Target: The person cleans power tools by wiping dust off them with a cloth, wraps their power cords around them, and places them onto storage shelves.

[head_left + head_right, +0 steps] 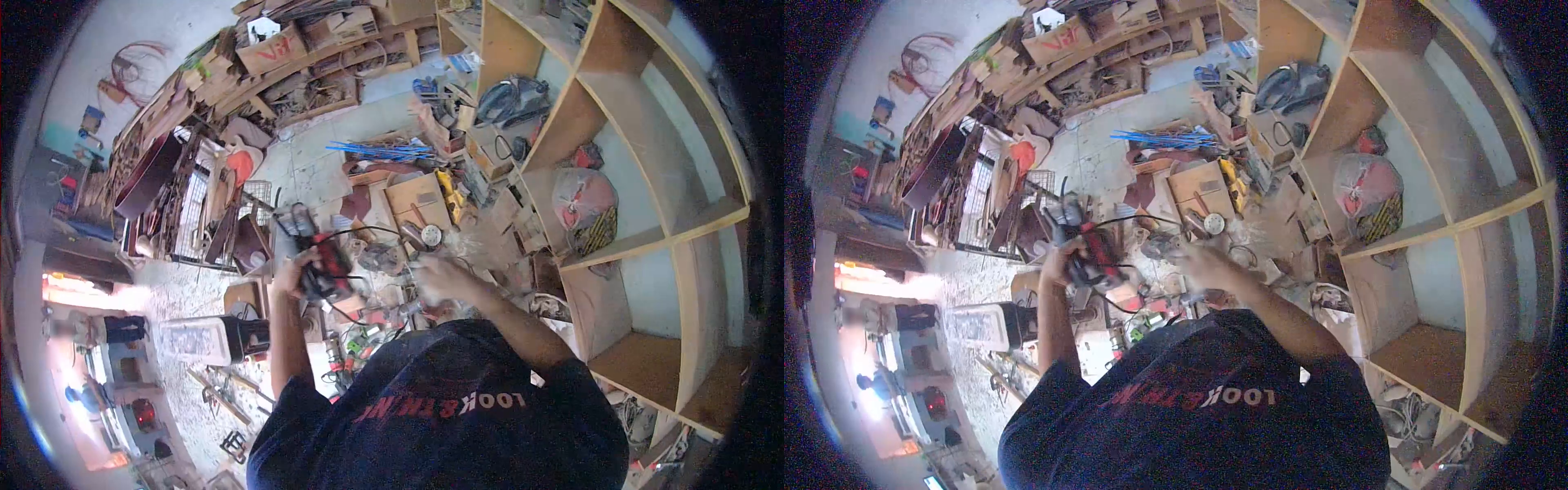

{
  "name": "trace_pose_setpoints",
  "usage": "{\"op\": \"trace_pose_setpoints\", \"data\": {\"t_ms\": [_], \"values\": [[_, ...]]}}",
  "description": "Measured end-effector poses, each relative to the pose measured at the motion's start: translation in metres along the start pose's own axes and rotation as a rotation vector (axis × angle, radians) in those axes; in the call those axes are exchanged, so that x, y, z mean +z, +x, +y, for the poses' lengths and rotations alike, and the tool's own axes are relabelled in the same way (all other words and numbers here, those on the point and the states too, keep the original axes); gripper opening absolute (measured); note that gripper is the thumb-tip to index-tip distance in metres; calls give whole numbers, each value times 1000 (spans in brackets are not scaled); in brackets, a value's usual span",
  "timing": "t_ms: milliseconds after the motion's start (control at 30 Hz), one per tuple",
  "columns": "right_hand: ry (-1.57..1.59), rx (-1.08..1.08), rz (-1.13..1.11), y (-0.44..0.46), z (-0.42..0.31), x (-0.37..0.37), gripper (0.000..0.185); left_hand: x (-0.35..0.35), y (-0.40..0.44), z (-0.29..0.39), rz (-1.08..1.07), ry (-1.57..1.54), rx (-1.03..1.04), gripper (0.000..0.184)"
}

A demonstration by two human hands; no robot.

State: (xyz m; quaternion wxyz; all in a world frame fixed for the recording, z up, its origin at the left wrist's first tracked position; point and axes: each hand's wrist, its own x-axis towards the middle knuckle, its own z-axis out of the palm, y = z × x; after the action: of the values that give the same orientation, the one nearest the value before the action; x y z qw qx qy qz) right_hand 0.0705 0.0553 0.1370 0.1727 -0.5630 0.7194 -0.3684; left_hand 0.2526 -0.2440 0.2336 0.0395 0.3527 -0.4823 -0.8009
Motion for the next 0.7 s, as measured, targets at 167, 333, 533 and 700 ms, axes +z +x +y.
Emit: {"op": "trace_pose_setpoints", "data": {"t_ms": [167,333,533,700], "values": [[298,107,153,68,-105,18,22,39,18,-55,-9,-75,-93,30],[90,132,173,58,-98,22,27,85,28,-67,-193,-217,-273,31],[60,314,75,15,-88,-20,32,87,65,-91,-231,-163,-264,30],[228,369,12,-69,-38,-43,42,93,62,-50,-113,-299,-69,14]]}}
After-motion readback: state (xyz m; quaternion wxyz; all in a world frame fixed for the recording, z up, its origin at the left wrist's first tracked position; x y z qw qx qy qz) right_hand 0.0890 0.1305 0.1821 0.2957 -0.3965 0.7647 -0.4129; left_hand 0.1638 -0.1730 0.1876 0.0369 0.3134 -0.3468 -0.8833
